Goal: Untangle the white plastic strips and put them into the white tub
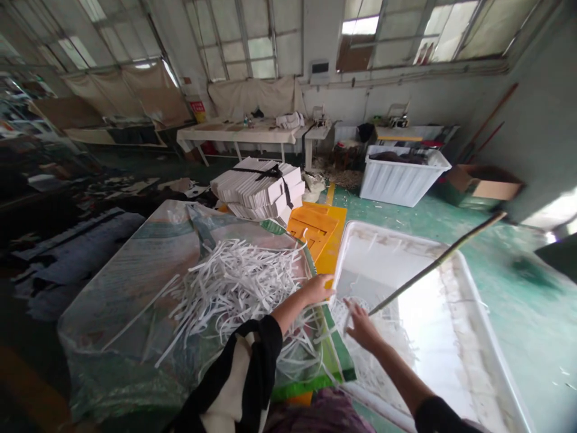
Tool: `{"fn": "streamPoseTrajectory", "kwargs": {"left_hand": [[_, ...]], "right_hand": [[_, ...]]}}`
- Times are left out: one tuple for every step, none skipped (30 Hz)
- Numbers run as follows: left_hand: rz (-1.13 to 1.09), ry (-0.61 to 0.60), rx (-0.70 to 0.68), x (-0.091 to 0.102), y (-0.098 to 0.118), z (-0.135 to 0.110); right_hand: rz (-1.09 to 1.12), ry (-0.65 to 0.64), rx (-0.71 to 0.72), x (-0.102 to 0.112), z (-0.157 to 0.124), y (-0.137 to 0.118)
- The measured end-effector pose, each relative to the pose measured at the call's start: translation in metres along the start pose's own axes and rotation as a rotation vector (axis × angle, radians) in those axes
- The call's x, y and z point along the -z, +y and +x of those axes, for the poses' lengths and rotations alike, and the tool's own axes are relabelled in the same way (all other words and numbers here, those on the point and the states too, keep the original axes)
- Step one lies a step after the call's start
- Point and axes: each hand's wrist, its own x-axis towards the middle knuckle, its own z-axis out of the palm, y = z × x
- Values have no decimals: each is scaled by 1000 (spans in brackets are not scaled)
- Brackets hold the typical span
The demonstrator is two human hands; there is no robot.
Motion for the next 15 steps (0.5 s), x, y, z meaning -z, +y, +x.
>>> {"fn": "streamPoseTrajectory", "kwargs": {"left_hand": [[15,-19,59,-1,-25,-14],[30,-33,114,-4,-51,-33],[58,-61,188,-8,-77,-56],[160,-119,314,-16,-102,-81],[261,-158,447,-26,-124,-106],[349,-189,550,-38,-144,-131],[422,-211,589,-52,-159,-154],[484,-205,603,-66,-171,-172],[519,-187,612,-78,-178,-185],[536,-168,599,-89,-181,-193],[538,-144,585,-97,-182,-195],[523,-118,576,-101,-180,-194],[487,-90,580,-101,-176,-189],[437,-60,596,-98,-172,-183],[383,-29,615,-91,-168,-176]], "right_hand": [[-87,-87,88,-16,1,-17],[-176,-165,167,-31,3,-32],[-252,-222,213,-45,5,-43],[-317,-259,237,-57,8,-52],[-372,-272,241,-67,13,-57],[-415,-268,228,-76,19,-61],[-441,-257,212,-84,26,-64],[-444,-248,204,-90,33,-67],[-418,-247,205,-95,40,-71],[-353,-258,194,-99,48,-75],[-263,-281,168,-101,54,-80],[-166,-310,130,-102,60,-85],[-79,-338,81,-101,65,-90],[-13,-359,33,-98,71,-94],[31,-369,2,-93,75,-98]]}}
